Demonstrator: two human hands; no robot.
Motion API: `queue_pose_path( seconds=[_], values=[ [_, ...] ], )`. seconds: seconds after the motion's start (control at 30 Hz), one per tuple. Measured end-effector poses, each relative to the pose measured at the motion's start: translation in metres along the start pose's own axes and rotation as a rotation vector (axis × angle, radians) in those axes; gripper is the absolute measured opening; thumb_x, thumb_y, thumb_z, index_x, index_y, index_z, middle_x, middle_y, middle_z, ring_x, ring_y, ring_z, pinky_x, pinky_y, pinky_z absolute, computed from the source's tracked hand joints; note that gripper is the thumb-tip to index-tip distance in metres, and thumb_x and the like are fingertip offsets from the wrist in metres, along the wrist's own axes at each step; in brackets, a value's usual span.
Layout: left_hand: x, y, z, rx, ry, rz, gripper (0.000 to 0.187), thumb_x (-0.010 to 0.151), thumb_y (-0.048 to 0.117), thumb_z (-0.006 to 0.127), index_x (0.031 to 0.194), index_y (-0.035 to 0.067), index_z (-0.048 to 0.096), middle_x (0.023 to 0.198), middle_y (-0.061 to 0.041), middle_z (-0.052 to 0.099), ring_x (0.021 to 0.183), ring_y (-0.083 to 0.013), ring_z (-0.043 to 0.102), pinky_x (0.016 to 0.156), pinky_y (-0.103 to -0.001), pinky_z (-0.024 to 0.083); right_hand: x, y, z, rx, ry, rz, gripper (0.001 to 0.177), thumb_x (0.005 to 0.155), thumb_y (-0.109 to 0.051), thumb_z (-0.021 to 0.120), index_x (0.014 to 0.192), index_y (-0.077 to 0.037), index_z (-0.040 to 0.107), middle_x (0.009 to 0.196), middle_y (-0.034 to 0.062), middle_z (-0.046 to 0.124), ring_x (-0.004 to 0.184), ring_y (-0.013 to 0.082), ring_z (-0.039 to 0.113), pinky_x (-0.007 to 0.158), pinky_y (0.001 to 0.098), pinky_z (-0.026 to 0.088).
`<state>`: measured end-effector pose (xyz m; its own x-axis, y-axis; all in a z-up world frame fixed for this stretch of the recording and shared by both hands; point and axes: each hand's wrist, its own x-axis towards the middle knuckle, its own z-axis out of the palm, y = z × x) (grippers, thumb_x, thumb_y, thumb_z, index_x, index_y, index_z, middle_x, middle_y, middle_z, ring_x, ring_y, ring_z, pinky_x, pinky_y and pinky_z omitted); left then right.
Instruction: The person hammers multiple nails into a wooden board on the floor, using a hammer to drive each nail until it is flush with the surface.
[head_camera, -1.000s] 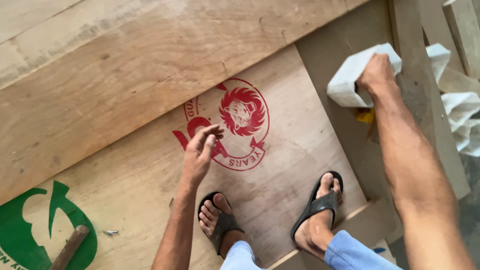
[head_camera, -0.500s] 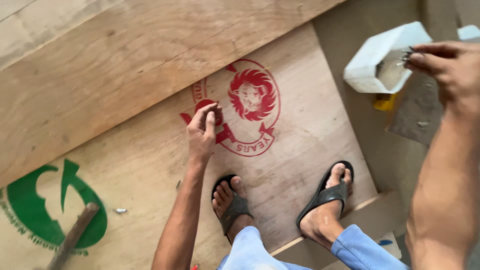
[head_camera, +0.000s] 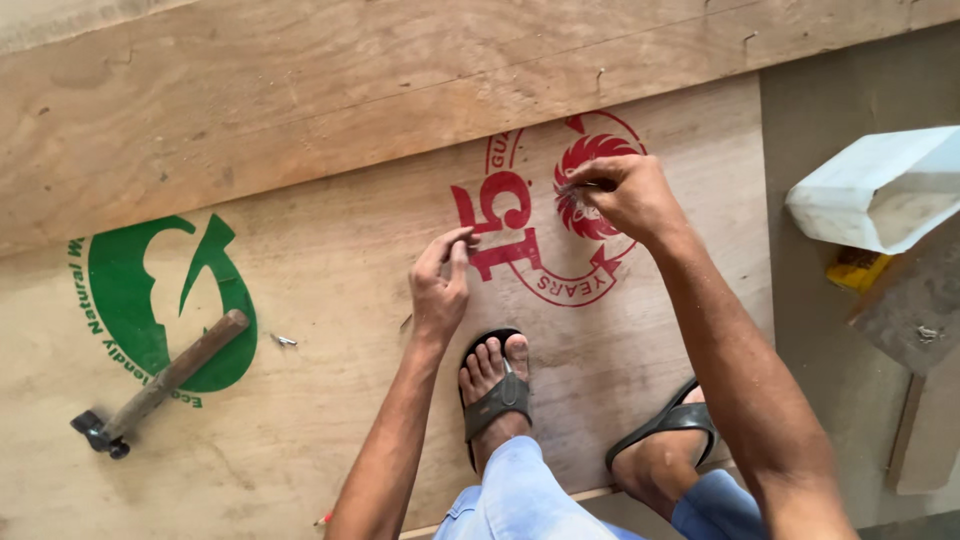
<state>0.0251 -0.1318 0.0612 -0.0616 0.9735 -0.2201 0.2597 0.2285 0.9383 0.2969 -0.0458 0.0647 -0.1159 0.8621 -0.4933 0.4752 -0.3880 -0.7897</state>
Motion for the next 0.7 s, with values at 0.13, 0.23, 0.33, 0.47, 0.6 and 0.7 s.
queue_pose_path(
  seconds=[0.13, 0.23, 0.33, 0.47, 0.6, 0.7],
  values=[
    [-0.035, -0.027, -0.07, 0.555, 0.264, 0.247, 0.016, 0.1, 0.005, 0.062, 0.112, 0.004, 0.073, 0.109, -0.014, 0.074, 0.109, -0.0288, 0.067, 0.101, -0.043, 0.052, 0.003, -0.006, -0.002, 0.059, 0.024, 0.132, 0.033, 0.095, 0.001, 0.065, 0.125, -0.012, 0.072, 0.105, 0.0121, 0.078, 0.082, 0.0156, 0.075, 0.066, 0.0292, 0.064],
    [-0.06, -0.064, -0.174, 0.847, 0.431, 0.142, 0.024, 0.095, -0.008, 0.056, 0.115, -0.002, 0.067, 0.124, -0.017, 0.064, 0.13, -0.0347, 0.055, 0.126, -0.053, 0.033, 0.015, -0.005, -0.011, 0.064, 0.038, 0.071, 0.024, 0.102, -0.002, 0.061, 0.123, -0.007, 0.072, 0.1, 0.0129, 0.077, 0.08, 0.0147, 0.076, 0.066, 0.0288, 0.062],
    [-0.087, -0.107, -0.28, 1.292, 0.393, -0.13, 0.062, 0.075, -0.001, 0.064, 0.137, -0.001, 0.06, 0.148, -0.029, 0.045, 0.14, -0.0481, 0.04, 0.119, -0.061, 0.025, 0.023, 0.003, -0.022, 0.034, 0.07, -0.066, 0.021, 0.103, 0.0, 0.06, 0.12, -0.002, 0.072, 0.099, 0.0128, 0.076, 0.079, 0.0146, 0.075, 0.065, 0.028, 0.062],
    [-0.114, -0.126, -0.348, 1.257, 0.229, -0.109, 0.061, 0.088, 0.009, 0.077, 0.146, 0.01, 0.059, 0.147, -0.024, 0.053, 0.139, -0.0439, 0.052, 0.118, -0.067, 0.032, 0.026, 0.007, -0.026, 0.16, 0.161, -0.121, 0.017, 0.105, -0.003, 0.059, 0.117, 0.001, 0.071, 0.096, 0.012, 0.076, 0.078, 0.0134, 0.074, 0.064, 0.0262, 0.064],
    [-0.097, -0.062, -0.355, 1.244, 0.048, -0.113, 0.048, 0.107, 0.01, 0.073, 0.151, 0.014, 0.057, 0.126, -0.023, 0.06, 0.111, -0.0395, 0.062, 0.093, -0.052, 0.056, 0.031, -0.011, -0.015, 0.27, 0.16, -0.186, 0.018, 0.109, -0.006, 0.057, 0.114, 0.003, 0.072, 0.092, 0.0126, 0.075, 0.076, 0.0123, 0.073, 0.065, 0.0279, 0.062],
    [-0.071, 0.011, -0.308, 1.057, 0.015, 0.121, 0.05, 0.108, 0.004, 0.069, 0.154, 0.014, 0.053, 0.124, -0.019, 0.063, 0.107, -0.0338, 0.064, 0.088, -0.043, 0.059, 0.027, -0.03, -0.005, 0.288, 0.093, -0.191, 0.021, 0.109, -0.013, 0.059, 0.116, 0.003, 0.072, 0.094, 0.0145, 0.074, 0.074, 0.0136, 0.07, 0.063, 0.0287, 0.061]
  ],
)
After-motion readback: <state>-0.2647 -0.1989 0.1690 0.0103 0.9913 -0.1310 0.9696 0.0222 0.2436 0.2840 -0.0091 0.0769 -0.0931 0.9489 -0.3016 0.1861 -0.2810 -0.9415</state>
